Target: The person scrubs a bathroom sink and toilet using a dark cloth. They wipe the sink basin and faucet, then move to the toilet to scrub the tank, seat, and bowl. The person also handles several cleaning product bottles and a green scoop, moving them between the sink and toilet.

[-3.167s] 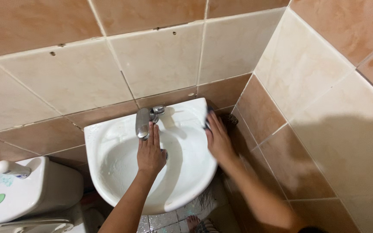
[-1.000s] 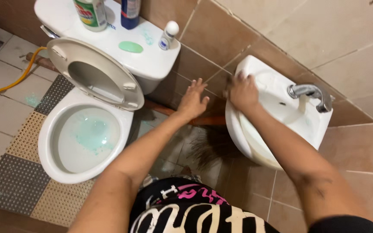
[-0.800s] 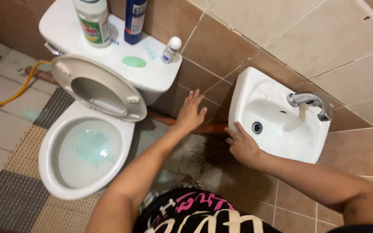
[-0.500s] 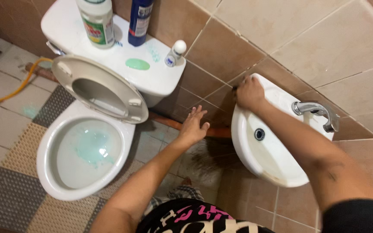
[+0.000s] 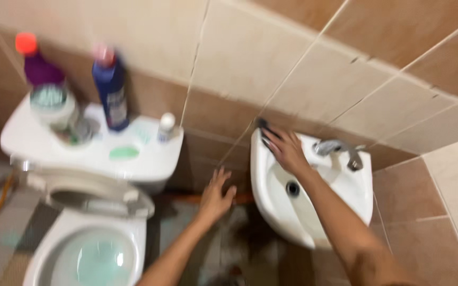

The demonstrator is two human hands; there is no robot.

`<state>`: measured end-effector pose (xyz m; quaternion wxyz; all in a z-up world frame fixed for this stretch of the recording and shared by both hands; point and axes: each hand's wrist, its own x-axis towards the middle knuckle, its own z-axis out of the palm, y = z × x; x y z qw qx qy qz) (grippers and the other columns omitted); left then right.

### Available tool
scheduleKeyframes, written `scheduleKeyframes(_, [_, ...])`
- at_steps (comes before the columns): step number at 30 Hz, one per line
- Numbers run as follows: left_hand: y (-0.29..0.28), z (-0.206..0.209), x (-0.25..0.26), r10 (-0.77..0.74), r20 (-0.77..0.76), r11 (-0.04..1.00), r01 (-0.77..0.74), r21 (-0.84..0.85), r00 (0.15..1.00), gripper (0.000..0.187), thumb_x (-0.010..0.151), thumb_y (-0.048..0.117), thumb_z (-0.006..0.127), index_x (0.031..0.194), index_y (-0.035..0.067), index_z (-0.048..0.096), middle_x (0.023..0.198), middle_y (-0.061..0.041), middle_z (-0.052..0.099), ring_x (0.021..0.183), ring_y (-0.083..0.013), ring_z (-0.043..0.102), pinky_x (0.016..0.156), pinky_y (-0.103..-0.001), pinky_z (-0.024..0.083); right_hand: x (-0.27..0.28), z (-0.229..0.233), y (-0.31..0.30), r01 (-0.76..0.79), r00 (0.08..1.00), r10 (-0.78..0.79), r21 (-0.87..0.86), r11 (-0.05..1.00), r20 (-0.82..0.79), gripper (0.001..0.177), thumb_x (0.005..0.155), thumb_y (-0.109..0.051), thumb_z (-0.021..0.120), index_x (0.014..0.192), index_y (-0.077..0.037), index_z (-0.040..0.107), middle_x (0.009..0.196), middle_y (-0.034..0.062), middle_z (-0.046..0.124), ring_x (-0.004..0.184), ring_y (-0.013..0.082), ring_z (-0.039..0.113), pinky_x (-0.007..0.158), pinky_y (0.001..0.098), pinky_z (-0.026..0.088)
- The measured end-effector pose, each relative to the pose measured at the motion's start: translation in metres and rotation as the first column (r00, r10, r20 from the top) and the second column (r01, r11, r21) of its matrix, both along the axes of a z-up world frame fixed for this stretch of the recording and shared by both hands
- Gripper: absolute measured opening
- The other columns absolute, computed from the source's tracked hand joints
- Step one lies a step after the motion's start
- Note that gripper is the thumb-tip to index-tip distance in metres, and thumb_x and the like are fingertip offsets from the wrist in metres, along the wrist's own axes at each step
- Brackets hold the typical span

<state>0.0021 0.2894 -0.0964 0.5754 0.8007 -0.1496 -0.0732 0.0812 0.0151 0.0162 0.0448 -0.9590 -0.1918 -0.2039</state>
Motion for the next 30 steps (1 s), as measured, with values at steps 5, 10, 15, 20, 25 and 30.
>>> scheduleKeyframes(5, [-0.002, 0.009, 0.009, -0.019, -0.065, 0.993, 0.026, 0.118, 0.998, 0.056, 0.090, 0.029, 0.069, 0.142, 0.013, 0.055, 0.163, -0.013, 0.033, 0.153, -0.0313, 0.025, 0.121, -0.045, 0.028, -0.029, -0.035, -0.021, 0.322, 0.937, -0.348, 0.472, 0.821, -0.034, 0.035, 0.089, -0.019, 0.068, 0.123, -0.012, 0.074, 0.119, 0.0117, 0.072, 0.101, 0.0315, 0.065, 0.092, 0.0431, 0.051])
scheduleKeyframes(10, [-0.053, 0.025, 0.025, -0.051, 0.074, 0.992, 0.043, 0.115, 0.996, 0.055, 0.090, 0.028, 0.069, 0.141, 0.011, 0.056, 0.162, -0.016, 0.035, 0.152, -0.0333, 0.029, 0.121, -0.044, 0.031, -0.043, -0.049, -0.017, 0.071, 0.993, -0.105, 0.420, 0.905, 0.058, 0.026, 0.101, -0.015, 0.057, 0.119, -0.003, 0.071, 0.122, 0.0177, 0.072, 0.113, 0.0298, 0.068, 0.102, 0.0379, 0.054])
scheduleKeyframes(15, [-0.116, 0.046, 0.033, -0.034, 0.215, 0.989, 0.001, 0.150, 0.976, 0.054, 0.097, 0.017, 0.060, 0.147, 0.003, 0.048, 0.164, -0.020, 0.031, 0.154, -0.0375, 0.023, 0.123, -0.048, 0.022, -0.032, -0.041, -0.015, 0.401, 0.913, -0.405, 0.072, 0.913, 0.046, 0.031, 0.098, -0.020, 0.061, 0.127, -0.016, 0.069, 0.135, 0.0043, 0.067, 0.122, 0.0272, 0.062, 0.099, 0.0505, 0.046])
scheduleKeyframes(20, [-0.186, 0.050, 0.045, -0.129, 0.380, 0.913, -0.039, 0.405, 0.916, 0.066, 0.090, 0.003, 0.054, 0.153, -0.002, 0.036, 0.164, -0.025, 0.026, 0.153, -0.0418, 0.021, 0.124, -0.048, 0.020, -0.099, -0.038, -0.120, 0.163, 0.987, -0.162, -0.051, 0.985, 0.022, 0.044, 0.094, -0.021, 0.066, 0.137, -0.024, 0.065, 0.149, -0.0024, 0.055, 0.132, 0.0288, 0.049, 0.109, 0.0547, 0.035])
scheduleKeyframes(25, [-0.238, 0.045, 0.056, -0.360, 0.357, 0.699, -0.004, 0.715, 0.862, 0.081, 0.082, -0.002, 0.056, 0.157, 0.000, 0.025, 0.168, -0.020, 0.019, 0.155, -0.0377, 0.017, 0.124, -0.046, 0.019, -0.119, -0.028, -0.228, 0.057, 0.993, -0.082, -0.258, 0.964, -0.089, 0.039, 0.093, -0.020, 0.063, 0.130, -0.028, 0.068, 0.142, -0.0076, 0.060, 0.141, 0.0204, 0.051, 0.115, 0.0482, 0.038])
scheduleKeyframes(30, [-0.271, 0.043, 0.062, -0.382, 0.219, 0.566, 0.040, 0.824, 0.898, 0.088, 0.082, 0.008, 0.062, 0.158, 0.001, 0.018, 0.167, -0.019, 0.017, 0.155, -0.0347, 0.016, 0.125, -0.044, 0.018, -0.120, -0.011, -0.238, 0.467, 0.883, -0.460, 0.076, 0.881, -0.092, 0.027, 0.102, -0.027, 0.060, 0.128, -0.023, 0.068, 0.145, -0.0033, 0.061, 0.126, 0.0228, 0.053, 0.108, 0.0473, 0.041])
